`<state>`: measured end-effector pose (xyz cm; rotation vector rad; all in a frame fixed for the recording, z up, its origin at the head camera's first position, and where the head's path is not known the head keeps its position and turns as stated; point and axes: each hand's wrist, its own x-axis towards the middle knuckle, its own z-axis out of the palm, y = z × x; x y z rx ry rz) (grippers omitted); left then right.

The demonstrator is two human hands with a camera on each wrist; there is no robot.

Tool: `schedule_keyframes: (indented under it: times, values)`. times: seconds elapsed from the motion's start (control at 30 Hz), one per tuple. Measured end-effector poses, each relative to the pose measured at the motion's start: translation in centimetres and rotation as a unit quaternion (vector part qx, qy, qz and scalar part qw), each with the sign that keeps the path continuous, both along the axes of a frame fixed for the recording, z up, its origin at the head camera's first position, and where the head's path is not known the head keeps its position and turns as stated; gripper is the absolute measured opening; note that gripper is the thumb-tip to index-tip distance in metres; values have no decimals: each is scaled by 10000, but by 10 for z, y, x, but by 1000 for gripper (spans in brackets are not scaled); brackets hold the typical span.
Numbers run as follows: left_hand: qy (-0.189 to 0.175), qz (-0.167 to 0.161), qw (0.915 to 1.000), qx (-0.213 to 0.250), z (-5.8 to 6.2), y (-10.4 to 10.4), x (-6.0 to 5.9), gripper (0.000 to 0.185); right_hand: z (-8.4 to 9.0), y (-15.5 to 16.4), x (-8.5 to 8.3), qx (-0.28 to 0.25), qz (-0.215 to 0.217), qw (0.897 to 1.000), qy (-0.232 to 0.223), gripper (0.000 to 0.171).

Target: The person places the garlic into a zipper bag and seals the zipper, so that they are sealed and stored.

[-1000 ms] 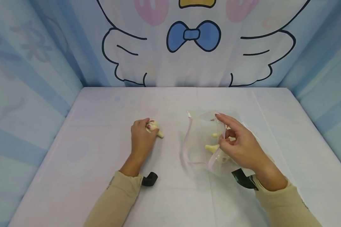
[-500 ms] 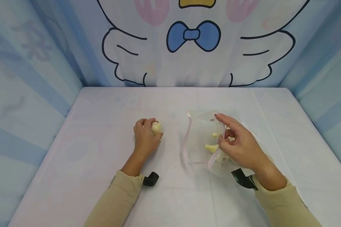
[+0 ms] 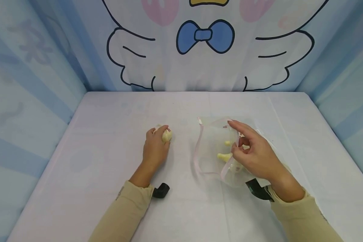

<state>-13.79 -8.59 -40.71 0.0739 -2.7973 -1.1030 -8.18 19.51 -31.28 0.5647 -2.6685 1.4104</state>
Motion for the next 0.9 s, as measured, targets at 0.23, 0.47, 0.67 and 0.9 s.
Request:
schedule_keyframes:
  times: [0.23,0.47,0.67,0.9]
  values:
    - [-233,173,9995,97,4,0,-1,66,0,0,-1,35,0,10000,-1,64]
    - [-465,130,9987,191,3,-3,-3,62,0,-1,-1,31,-1,10000,-41,64]
    - [-238,-43,9993,284,1,-5,-1,61,1,-1,0,107,-44,9999,-18,64]
    - [327,-114,9988,359,0,-6,0,51,1,-1,0,91,-38,10000,5,64]
